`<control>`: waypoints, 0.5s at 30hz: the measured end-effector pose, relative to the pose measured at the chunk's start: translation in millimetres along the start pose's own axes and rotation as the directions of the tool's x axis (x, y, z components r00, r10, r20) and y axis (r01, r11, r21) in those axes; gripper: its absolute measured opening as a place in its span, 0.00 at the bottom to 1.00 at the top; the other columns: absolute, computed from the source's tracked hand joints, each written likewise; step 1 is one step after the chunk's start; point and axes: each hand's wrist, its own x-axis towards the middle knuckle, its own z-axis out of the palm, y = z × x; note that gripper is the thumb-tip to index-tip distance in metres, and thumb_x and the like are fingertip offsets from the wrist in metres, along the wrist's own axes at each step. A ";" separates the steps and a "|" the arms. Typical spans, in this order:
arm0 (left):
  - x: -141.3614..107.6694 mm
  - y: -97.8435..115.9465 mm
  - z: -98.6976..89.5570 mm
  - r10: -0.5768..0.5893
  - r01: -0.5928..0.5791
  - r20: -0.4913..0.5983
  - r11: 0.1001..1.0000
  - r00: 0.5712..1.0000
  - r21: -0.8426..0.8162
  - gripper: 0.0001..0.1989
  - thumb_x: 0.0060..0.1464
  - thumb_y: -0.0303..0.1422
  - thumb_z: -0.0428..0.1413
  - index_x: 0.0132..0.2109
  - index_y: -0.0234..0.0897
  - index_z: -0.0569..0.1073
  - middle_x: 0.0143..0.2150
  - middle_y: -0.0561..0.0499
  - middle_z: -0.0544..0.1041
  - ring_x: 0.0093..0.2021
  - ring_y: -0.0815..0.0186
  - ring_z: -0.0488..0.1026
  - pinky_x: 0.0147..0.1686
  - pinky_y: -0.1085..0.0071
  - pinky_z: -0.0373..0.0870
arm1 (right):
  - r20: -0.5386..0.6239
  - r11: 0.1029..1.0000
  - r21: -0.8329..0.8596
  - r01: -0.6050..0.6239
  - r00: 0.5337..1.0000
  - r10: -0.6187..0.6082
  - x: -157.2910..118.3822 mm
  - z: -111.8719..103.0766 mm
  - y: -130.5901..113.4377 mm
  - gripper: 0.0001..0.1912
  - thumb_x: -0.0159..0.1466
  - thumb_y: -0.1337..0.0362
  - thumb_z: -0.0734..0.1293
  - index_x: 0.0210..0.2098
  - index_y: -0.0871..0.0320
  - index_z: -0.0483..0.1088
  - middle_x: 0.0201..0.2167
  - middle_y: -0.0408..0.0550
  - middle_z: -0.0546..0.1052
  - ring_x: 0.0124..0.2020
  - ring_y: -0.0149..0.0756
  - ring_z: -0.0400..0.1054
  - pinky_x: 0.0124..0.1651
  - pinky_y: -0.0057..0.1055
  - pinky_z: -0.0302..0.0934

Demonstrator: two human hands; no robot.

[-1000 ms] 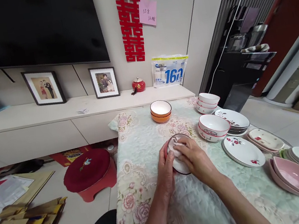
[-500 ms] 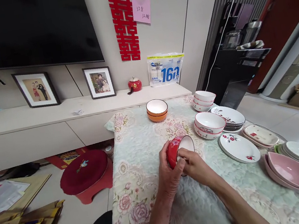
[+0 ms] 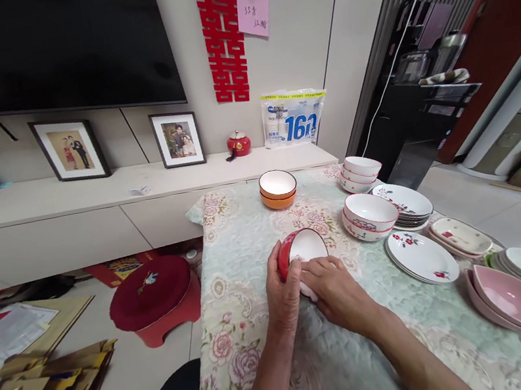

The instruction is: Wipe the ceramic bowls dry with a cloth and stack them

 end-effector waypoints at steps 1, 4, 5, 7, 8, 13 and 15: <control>0.8 -0.7 0.2 0.001 -0.001 0.005 1.000 1.000 -0.003 0.25 0.55 0.39 0.58 0.59 0.40 0.69 0.63 0.45 0.68 0.65 0.54 0.62 0.64 0.60 0.55 | -0.023 0.997 -0.073 -0.018 1.000 0.016 0.6 3.3 1.4 0.23 0.56 0.77 0.60 0.49 0.55 0.69 0.50 0.52 0.73 0.53 0.46 0.63 0.59 0.50 0.49; 1.4 -2.9 1.5 -0.037 0.038 0.006 0.999 0.999 -0.034 0.30 0.54 0.41 0.59 0.61 0.37 0.64 0.64 0.41 0.66 0.65 0.53 0.62 0.64 0.58 0.56 | -0.062 0.997 -0.083 -0.010 0.998 0.005 2.4 12.7 4.6 0.20 0.57 0.78 0.59 0.45 0.56 0.69 0.46 0.52 0.74 0.50 0.44 0.65 0.57 0.44 0.53; 0.6 -3.6 2.3 -0.062 0.063 0.011 0.997 0.998 -0.054 0.33 0.53 0.41 0.60 0.63 0.37 0.61 0.65 0.40 0.65 0.64 0.53 0.62 0.64 0.58 0.57 | -0.077 1.000 -0.031 -0.003 0.997 0.001 2.8 15.6 5.0 0.19 0.57 0.78 0.59 0.44 0.56 0.69 0.44 0.51 0.75 0.48 0.42 0.66 0.53 0.39 0.57; -2.5 -4.5 5.0 -0.099 0.102 0.038 0.990 0.994 -0.102 0.40 0.51 0.40 0.62 0.66 0.37 0.54 0.66 0.37 0.62 0.64 0.52 0.63 0.62 0.57 0.60 | -0.135 0.992 0.121 -0.029 0.990 0.045 3.5 20.6 4.3 0.16 0.58 0.77 0.59 0.40 0.56 0.70 0.38 0.47 0.75 0.41 0.39 0.67 0.44 0.32 0.60; -4.5 -4.8 6.7 -0.105 0.113 0.064 0.985 0.992 -0.127 0.42 0.50 0.40 0.62 0.67 0.37 0.51 0.66 0.37 0.62 0.63 0.52 0.64 0.61 0.57 0.61 | -0.177 0.975 0.213 -0.057 0.980 0.096 3.8 22.5 3.2 0.13 0.59 0.75 0.59 0.38 0.55 0.69 0.36 0.45 0.75 0.38 0.37 0.68 0.41 0.30 0.60; -11.1 -4.5 11.9 -0.073 0.105 0.157 0.973 0.985 -0.207 0.42 0.52 0.39 0.62 0.67 0.40 0.50 0.66 0.38 0.63 0.64 0.52 0.63 0.62 0.57 0.61 | -0.260 0.786 0.617 -0.040 0.932 0.251 6.3 23.5 -6.2 0.14 0.60 0.71 0.62 0.45 0.52 0.69 0.39 0.43 0.75 0.40 0.37 0.69 0.44 0.30 0.63; -10.2 -2.7 10.9 -0.073 0.099 0.131 0.973 0.989 -0.210 0.37 0.54 0.40 0.59 0.67 0.42 0.53 0.67 0.41 0.62 0.65 0.52 0.62 0.62 0.57 0.60 | -0.215 0.773 0.634 -0.002 0.960 0.179 6.3 20.1 -9.0 0.19 0.58 0.74 0.62 0.47 0.52 0.68 0.43 0.44 0.74 0.45 0.39 0.68 0.49 0.32 0.63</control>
